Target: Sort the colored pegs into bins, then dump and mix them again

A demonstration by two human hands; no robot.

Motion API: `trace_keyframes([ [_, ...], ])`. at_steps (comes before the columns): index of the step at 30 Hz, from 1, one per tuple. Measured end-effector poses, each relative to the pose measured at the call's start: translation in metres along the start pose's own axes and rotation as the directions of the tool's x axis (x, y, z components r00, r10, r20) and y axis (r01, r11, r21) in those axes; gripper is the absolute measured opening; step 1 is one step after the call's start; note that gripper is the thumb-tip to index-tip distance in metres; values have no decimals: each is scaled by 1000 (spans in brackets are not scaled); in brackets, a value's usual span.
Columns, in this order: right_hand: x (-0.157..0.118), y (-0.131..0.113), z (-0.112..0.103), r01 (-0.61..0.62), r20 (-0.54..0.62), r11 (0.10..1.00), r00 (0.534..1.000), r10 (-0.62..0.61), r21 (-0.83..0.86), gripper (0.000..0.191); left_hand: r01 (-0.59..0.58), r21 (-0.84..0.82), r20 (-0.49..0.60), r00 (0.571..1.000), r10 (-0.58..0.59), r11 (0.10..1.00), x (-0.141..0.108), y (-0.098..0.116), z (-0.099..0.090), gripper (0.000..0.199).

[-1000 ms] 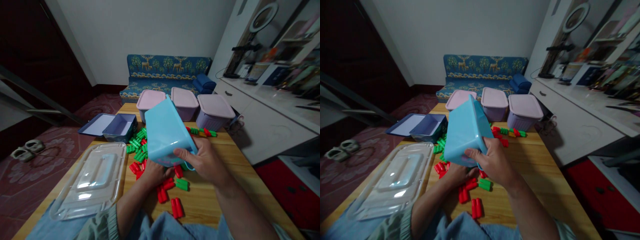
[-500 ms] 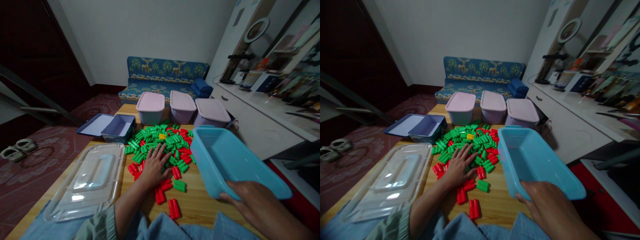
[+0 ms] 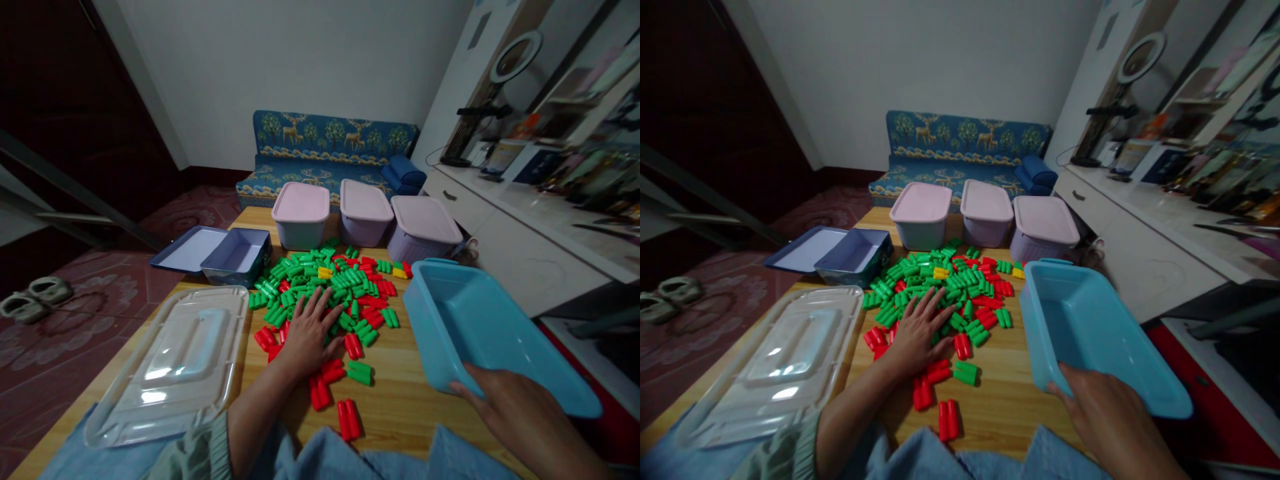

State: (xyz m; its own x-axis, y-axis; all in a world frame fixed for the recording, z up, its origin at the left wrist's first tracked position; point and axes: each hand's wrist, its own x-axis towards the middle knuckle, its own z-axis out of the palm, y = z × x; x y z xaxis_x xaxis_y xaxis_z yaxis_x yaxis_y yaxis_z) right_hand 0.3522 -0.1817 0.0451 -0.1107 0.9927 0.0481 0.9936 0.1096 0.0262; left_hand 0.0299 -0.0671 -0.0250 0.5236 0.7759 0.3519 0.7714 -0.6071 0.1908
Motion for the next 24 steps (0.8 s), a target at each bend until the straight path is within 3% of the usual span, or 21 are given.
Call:
trace_keyframes([
  [4, -4, 13, 0, -50, 19, 998, 999, 50, -32, 21, 7, -10, 2, 1000, -7, 1000, 0, 0, 0, 59],
  [6, -8, 19, -8, -21, -55, 1000, 998, 22, 5, 25, 9, -17, 2, 1000, -8, 1000, 0, 0, 0, 60],
  [8, -8, 12, -27, 7, -206, 997, 978, 8, 72, 51, 9, -24, 6, 1000, -9, 1000, 0, 1, 0, 60],
  [10, 4, -14, -50, -3, -337, 980, 939, 71, 200, 70, 12, -31, 10, 1000, -12, 999, 0, 1, 0, 60],
  [13, 54, -76, -65, 90, -383, 822, 909, 163, 562, 45, 15, -34, 10, 1000, -15, 999, 0, 1, 1, 59],
  [15, 108, -110, -53, 143, -355, 644, 911, 211, 751, 38, 12, -32, 5, 1000, -12, 999, 0, 0, 1, 59],
  [17, 167, -125, -27, 83, -363, 564, 839, 405, 822, 42, 13, -29, 3, 1000, -13, 999, 0, 0, 2, 58],
  [20, 237, -114, 15, -213, -349, 592, 638, 687, 777, 45, 18, -33, 9, 1000, -18, 999, 1, 0, 2, 59],
  [22, 264, -99, 35, -470, -242, 525, 537, 808, 710, 42, 23, -39, 13, 1000, -22, 999, 1, 0, 2, 59],
  [24, 278, -84, 47, -637, -146, 411, 427, 892, 652, 43, 27, -46, 15, 1000, -26, 999, 1, 0, 1, 58],
])
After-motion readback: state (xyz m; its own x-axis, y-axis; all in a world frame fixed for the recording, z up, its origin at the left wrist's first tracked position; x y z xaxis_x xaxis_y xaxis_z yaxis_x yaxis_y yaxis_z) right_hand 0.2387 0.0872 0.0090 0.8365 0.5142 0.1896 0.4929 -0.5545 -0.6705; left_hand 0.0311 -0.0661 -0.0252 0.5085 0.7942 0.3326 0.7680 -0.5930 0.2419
